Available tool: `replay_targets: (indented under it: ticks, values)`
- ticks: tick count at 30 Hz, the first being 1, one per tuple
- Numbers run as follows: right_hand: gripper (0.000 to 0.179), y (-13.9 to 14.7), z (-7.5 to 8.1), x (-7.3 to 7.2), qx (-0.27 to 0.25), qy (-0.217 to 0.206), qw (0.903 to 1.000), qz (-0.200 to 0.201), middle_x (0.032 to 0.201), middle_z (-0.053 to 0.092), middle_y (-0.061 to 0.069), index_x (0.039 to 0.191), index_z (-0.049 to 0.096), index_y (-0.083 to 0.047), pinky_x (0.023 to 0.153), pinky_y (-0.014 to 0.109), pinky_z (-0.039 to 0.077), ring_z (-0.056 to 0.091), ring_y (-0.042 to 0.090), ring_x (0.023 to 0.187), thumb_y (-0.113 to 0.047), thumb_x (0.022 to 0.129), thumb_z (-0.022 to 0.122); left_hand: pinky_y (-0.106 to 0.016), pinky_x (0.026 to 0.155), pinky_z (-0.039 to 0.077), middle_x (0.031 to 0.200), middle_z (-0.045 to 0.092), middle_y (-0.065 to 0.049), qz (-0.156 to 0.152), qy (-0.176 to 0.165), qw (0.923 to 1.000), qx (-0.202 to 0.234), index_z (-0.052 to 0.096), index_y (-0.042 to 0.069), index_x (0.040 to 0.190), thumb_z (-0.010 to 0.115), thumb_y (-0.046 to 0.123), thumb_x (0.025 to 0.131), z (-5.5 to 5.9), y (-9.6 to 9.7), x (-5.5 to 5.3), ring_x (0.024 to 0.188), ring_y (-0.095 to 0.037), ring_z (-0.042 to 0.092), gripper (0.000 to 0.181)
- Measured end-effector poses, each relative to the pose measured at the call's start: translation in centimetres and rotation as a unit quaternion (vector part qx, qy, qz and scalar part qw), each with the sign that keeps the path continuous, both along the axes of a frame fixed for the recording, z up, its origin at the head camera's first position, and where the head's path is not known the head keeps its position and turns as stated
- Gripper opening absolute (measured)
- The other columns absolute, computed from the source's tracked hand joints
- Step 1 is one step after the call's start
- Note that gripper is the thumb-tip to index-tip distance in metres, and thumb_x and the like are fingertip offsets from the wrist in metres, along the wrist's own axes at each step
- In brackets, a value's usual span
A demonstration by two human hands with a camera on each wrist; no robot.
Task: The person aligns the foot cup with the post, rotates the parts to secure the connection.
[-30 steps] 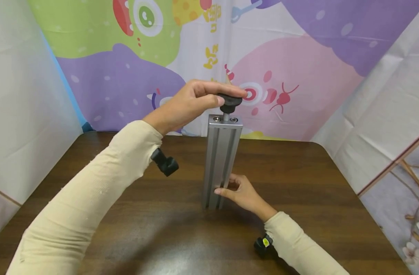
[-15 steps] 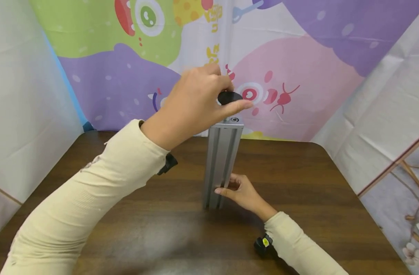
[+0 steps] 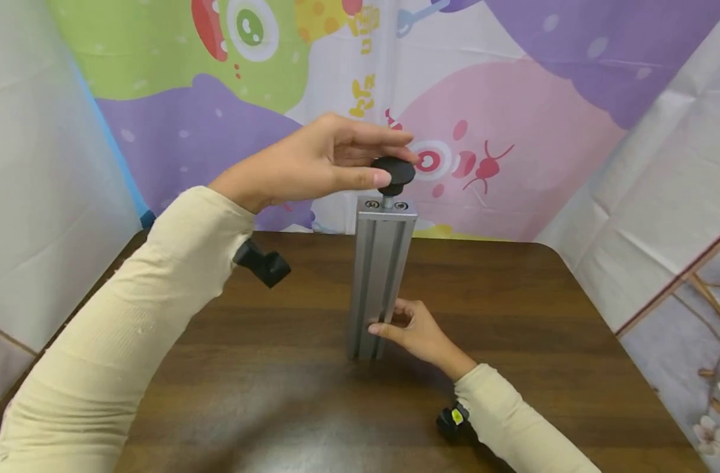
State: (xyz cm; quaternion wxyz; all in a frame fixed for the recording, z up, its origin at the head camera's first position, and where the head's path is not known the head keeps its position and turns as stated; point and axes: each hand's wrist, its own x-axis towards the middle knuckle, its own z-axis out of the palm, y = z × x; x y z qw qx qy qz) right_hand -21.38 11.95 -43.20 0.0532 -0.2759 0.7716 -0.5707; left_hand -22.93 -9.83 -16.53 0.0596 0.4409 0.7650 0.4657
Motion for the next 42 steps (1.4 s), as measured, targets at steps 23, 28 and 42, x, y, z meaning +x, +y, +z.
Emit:
replay_targets:
  ticks: [23,28,42]
  values:
    - [0.019,0.0,-0.3,-0.1,-0.019,0.005,0.9997,0.015,0.098,0.071,0.018,0.102,0.067,0.005,0.077,0.03,0.056,0.068,0.014,0.088,-0.003,0.085,0.071,-0.031,0.051,0.041,0.071,0.049,-0.007,0.29,0.46,0.8263,-0.149,0.058,0.004,0.069,0.063,0.052,0.088,-0.7,3.6,3.6,0.062,-0.02,0.045,0.052]
    - [0.019,-0.1,-0.2,0.0,-0.018,0.006,0.9997,0.016,0.098,0.071,0.017,0.102,0.067,0.005,0.076,0.03,0.056,0.068,0.014,0.087,-0.003,0.085,0.071,-0.031,0.059,0.045,0.077,0.057,-0.008,0.266,0.419,0.8586,-0.128,0.064,0.002,0.077,0.068,0.042,0.087,-0.7,3.2,3.5,0.069,-0.02,0.05,0.041]
    - [0.022,0.1,-0.2,0.0,0.0,0.006,0.9999,0.012,0.1,0.071,0.015,0.106,0.067,0.003,0.077,0.029,0.055,0.067,0.015,0.089,-0.007,0.087,0.07,-0.031,0.098,0.046,0.128,0.061,-0.006,-0.015,-0.041,0.999,0.004,0.059,0.001,0.128,0.053,-0.005,0.092,0.6,0.6,1.0,0.117,-0.014,0.058,0.037]
